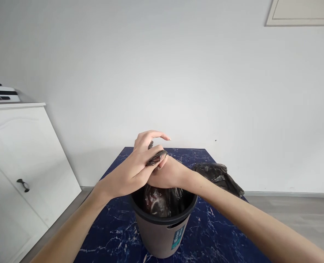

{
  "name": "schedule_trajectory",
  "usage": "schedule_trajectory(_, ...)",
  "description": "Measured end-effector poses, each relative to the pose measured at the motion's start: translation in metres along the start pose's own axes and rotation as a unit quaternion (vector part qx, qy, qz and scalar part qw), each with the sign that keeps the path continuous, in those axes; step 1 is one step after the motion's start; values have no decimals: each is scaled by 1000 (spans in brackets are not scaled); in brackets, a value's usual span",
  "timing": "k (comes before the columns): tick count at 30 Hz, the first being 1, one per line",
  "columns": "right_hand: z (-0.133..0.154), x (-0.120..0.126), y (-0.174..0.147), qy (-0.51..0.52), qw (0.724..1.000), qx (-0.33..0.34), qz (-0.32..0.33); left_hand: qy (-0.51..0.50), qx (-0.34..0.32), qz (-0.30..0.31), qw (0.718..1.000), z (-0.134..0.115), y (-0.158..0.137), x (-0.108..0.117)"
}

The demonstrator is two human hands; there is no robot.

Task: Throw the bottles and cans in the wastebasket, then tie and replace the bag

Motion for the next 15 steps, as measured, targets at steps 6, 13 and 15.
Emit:
schedule_trajectory(6, 9, 1, -16, 46, 993, -109, -21, -40, 84, -89, 992, -2, -46, 1)
schedule_trajectory(13, 19, 0, -60, 97, 979, -112, -143, -220, 239, 19, 946, 2, -103, -35)
schedule_trajectory(15, 19, -3, -72, 87, 979, -99, -153, -206, 253, 33, 945, -2, -106, -38)
Point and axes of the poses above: each hand's wrist, its own y-axis towards the middle knuckle, its own x-axis out of the back of the hand, z = x × y, the point moved 4 cm from there along y, towards the middle knuckle, and after that the axes turned 15 degrees about -x, right-handed, at the moved point
